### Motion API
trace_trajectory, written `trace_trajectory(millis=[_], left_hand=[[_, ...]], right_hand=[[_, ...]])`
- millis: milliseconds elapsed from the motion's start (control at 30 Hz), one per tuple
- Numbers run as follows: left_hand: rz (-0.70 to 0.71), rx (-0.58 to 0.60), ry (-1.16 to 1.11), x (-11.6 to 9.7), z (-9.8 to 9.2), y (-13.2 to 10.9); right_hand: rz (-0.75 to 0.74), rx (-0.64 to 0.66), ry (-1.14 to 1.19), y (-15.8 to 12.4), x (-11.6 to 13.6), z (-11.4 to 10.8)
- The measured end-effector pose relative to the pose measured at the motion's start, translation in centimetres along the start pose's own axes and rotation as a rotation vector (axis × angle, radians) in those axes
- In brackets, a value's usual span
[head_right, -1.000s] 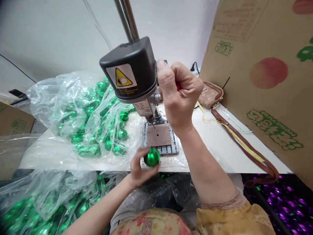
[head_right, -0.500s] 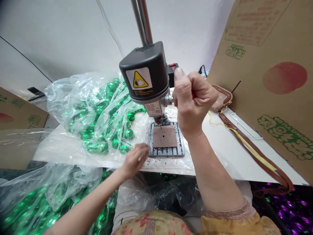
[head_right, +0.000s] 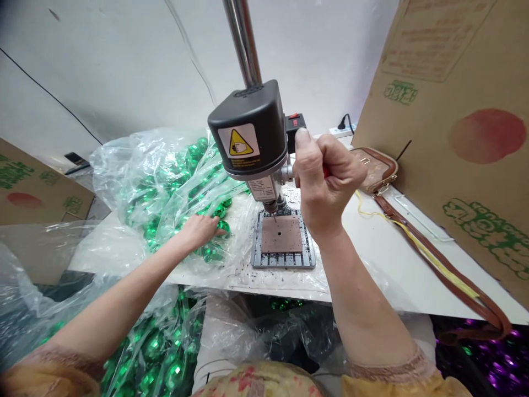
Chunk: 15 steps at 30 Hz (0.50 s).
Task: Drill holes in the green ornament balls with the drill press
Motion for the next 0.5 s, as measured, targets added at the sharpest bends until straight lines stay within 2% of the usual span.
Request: trace_trajectory(millis=[33,100,167,267,333,400,500], left_hand=[[-0.004,0.052,0.052,-0.3,0.5,-0.3],[0.006,0.043,0.121,-1.1,0.8,-0.7],[0.092,-0.068,0.151,-2.6,0.5,-0.8],[0.331,-0.257,0.139,-5.4,-0.4,-1.4],[0.455,-0.311,0.095,-6.5,-0.8,-1.9],[0.500,-0.293,0.067,-6.6,-1.2,-2.3],[0.449,-0.219,0.062,-5.3,-1.9,-2.9]], right_hand=[[0.005,-0.002,-0.009,0.0,0.0,0.0],[0.010,0.010,-0.018,-0.1,-0.1,0.1],[0.003,0.022,-0.013,-0.1,0.0,0.1],[0.003,0.030,-0.002,0.0,0.0,0.0],[0.014,0.023,0.004,0.0,-0.1,0.0],[0.021,0.015,0.006,0.0,-0.1,-0.1],[0.022,0.011,0.007,-0.1,-0.1,-0.2]])
Point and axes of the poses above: each hand's wrist, its own y-axis towards the middle knuckle, its own z-axis out of the palm, x = y × z, the point moved 9 cm from there along y, towards the middle knuckle, and after that the axes turned 5 degrees about -x, right-handed, at the moved point
